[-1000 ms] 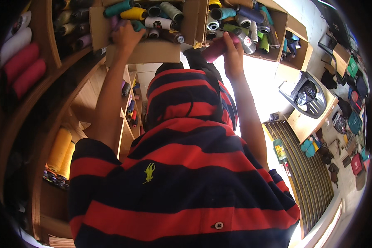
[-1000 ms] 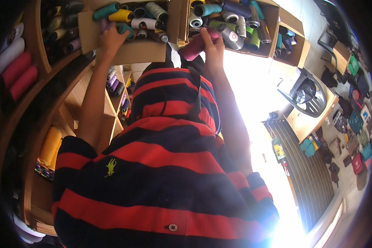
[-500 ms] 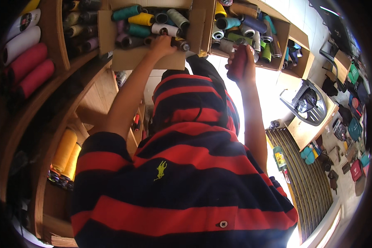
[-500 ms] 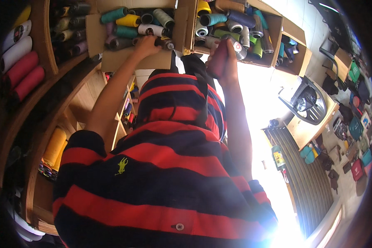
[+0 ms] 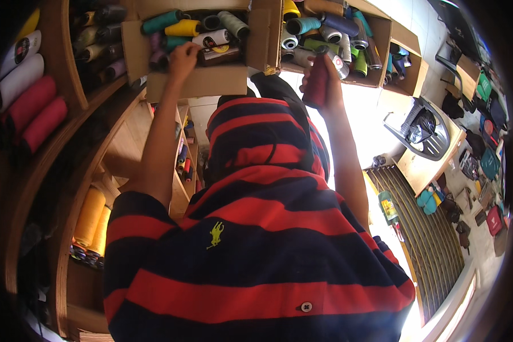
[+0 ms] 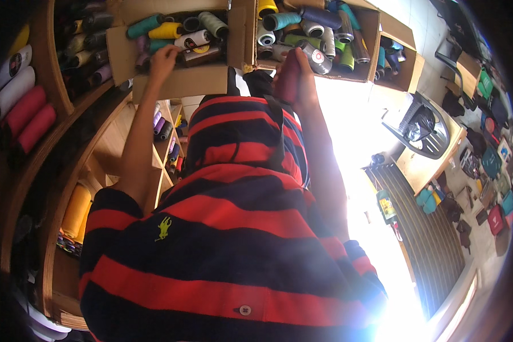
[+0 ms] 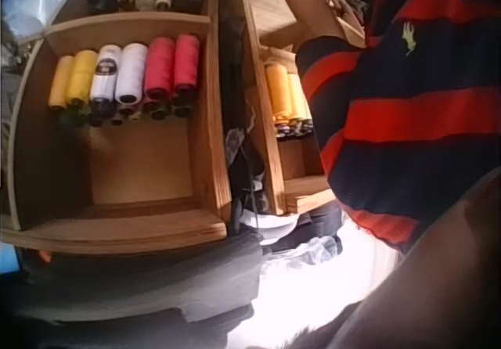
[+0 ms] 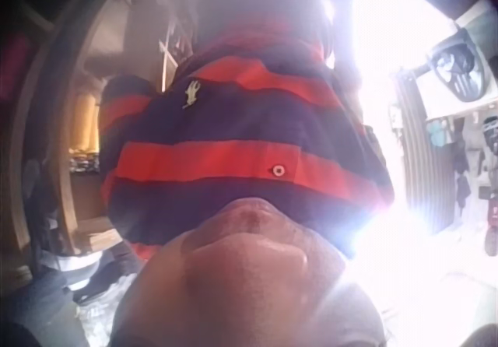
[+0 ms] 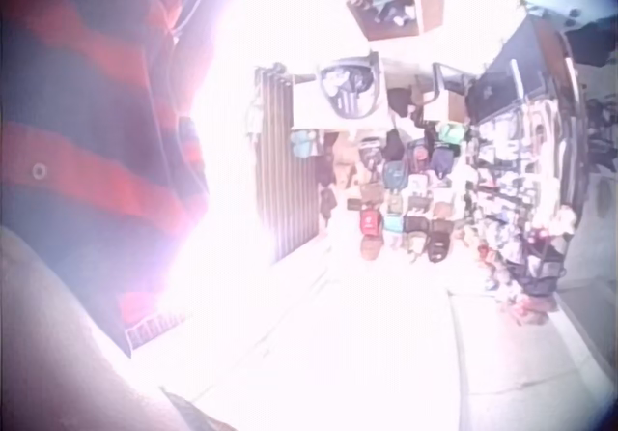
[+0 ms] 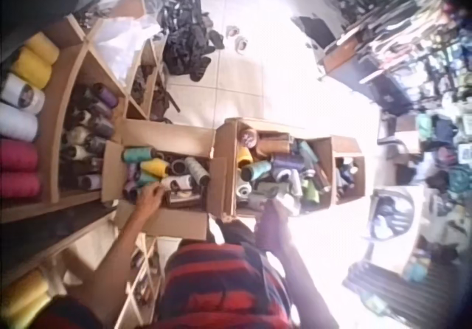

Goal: The person selects spools of thread from cardboard boxes on the floor and places them onto shelves in a wooden storage unit, grouping them by color.

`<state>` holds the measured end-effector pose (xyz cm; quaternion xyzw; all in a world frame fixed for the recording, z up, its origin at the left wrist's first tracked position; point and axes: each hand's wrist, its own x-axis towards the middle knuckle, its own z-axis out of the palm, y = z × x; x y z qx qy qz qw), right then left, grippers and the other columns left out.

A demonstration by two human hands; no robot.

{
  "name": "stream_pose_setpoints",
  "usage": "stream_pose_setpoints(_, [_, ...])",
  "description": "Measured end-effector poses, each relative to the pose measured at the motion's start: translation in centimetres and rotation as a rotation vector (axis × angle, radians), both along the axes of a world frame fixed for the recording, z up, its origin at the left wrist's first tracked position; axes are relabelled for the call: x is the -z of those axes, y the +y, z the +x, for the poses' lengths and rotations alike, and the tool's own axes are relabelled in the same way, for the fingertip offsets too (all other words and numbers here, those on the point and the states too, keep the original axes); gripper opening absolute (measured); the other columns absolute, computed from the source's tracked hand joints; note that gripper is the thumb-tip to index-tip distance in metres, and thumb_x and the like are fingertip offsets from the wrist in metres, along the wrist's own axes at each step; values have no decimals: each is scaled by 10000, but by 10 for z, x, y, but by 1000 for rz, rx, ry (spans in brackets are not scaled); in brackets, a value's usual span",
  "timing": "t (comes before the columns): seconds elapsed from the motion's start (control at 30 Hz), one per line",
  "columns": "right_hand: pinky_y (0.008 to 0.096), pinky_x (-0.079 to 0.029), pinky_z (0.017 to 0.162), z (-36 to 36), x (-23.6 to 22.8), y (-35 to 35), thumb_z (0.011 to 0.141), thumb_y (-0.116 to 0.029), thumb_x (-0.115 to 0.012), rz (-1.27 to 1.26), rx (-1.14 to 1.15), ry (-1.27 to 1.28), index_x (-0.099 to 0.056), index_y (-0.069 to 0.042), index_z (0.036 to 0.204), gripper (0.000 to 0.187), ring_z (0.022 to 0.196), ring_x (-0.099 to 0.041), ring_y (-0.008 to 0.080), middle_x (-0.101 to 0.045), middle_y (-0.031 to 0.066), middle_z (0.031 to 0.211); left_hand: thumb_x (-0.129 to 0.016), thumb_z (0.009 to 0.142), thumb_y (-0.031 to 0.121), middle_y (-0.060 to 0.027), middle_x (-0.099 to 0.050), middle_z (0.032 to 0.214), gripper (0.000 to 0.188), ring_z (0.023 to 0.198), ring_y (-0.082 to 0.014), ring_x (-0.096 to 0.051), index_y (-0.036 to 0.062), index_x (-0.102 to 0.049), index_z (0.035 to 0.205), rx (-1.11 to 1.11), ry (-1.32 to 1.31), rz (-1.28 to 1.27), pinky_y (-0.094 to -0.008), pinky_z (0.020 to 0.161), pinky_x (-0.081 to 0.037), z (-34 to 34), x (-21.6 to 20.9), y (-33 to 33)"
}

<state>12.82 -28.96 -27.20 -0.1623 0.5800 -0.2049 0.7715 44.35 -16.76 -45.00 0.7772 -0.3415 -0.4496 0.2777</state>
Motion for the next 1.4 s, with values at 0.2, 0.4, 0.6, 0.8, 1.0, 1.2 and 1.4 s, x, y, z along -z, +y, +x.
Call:
stream_pose_setpoints(0.2, [293,-465,532,11,3,0,923,-445,-511,8,-23,-28,-497,-70,1100,415,596,-540,162,-541,65,724,-745,710,339,-151,-591,1062,508,935,-309,-604,103,-605,1138,337,-327,79,-380,818,-493,-19,-7,-2])
stream_pose_setpoints(0.4, [299,-471,523,18,-2,4,917,-452,-518,3,-56,-27,-493,-69,1100,425,598,-552,165,-544,65,721,-776,683,305,-145,-505,1113,516,1069,-349,-525,95,-593,1116,420,-439,49,-438,876,-459,-41,-9,-8])
stream_pose_setpoints(0.6, [307,-473,510,20,3,4,919,-463,-507,1,-43,-23,-489,-72,1104,432,585,-556,168,-541,61,711,-773,696,259,-135,-584,1037,450,979,-337,-559,131,-576,1081,420,-422,129,-462,845,-459,-42,-16,-3])
stream_pose_setpoints(0.8, [308,-478,510,24,0,4,921,-471,-500,-20,-76,9,-485,-75,1114,441,581,-561,167,-541,58,713,-750,727,232,-131,-648,900,406,875,-278,-605,129,-594,1088,290,-283,1,-390,758,-472,-37,-19,-8])
stream_pose_setpoints(1.0, [297,-481,510,18,3,4,915,-457,-521,-17,-32,-16,-487,-82,1116,427,582,-563,163,-546,56,722,-689,804,196,-142,-657,966,325,920,-215,-610,99,-620,1106,-42,-146,-164,-340,811,-450,36,-63,-7])
stream_pose_setpoints(1.2, [294,-485,515,24,7,4,909,-454,-535,27,-39,-31,-503,-91,1091,408,567,-572,170,-557,58,711,-635,834,217,-186,-643,1035,326,992,-350,-594,93,-603,1134,-61,-459,20,-385,880,-441,73,-63,-11])
stream_pose_setpoints(1.4, [337,-501,503,22,9,4,906,-441,-527,-21,-110,81,-481,-63,1053,408,543,-586,213,-557,92,681,-606,799,169,-189,-616,968,332,912,-359,-599,38,-603,1104,-27,-967,-113,-438,811,-471,18,-72,-11])
